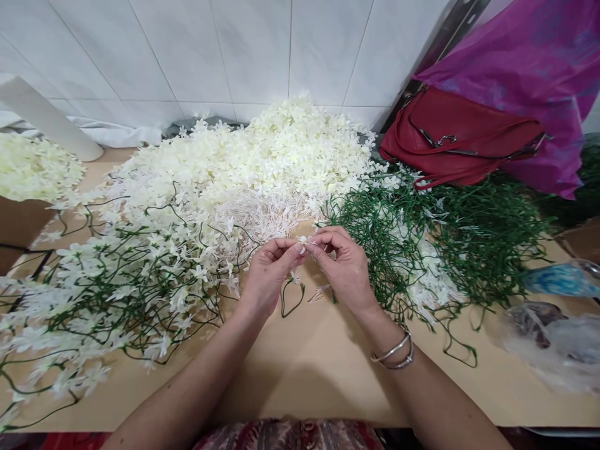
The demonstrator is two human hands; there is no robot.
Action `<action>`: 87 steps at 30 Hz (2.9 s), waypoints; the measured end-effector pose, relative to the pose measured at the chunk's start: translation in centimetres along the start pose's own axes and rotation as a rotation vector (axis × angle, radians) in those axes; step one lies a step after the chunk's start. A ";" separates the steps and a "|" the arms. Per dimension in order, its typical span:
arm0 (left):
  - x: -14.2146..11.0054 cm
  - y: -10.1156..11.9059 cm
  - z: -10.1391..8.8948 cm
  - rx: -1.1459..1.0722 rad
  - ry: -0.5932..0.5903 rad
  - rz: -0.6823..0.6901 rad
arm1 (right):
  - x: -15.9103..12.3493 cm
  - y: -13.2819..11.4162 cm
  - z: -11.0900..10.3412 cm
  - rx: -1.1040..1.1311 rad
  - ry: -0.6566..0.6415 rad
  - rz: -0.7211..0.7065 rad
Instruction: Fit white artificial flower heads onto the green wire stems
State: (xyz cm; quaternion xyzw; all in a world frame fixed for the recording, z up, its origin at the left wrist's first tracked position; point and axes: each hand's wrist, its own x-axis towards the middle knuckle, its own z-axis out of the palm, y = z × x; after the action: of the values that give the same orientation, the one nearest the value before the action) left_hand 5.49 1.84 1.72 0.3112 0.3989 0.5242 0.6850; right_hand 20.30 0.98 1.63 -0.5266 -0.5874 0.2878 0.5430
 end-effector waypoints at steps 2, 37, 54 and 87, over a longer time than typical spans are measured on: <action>-0.1 -0.1 0.0 0.019 0.011 0.033 | -0.1 0.0 0.1 -0.031 0.002 -0.030; -0.4 -0.9 0.0 0.235 -0.179 0.245 | 0.2 0.7 -0.2 0.128 -0.053 -0.030; -5.7 0.1 -1.5 1.554 -0.283 0.514 | 1.2 1.0 -2.3 0.057 0.224 -0.050; -3.3 0.0 -3.2 0.380 -0.006 0.181 | 0.0 0.4 0.2 0.570 -0.286 0.519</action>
State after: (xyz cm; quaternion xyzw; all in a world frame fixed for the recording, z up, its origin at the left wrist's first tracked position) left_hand 2.30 -1.28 0.90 0.4710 0.4590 0.4979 0.5653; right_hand 20.19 1.10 1.20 -0.4405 -0.4015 0.6368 0.4891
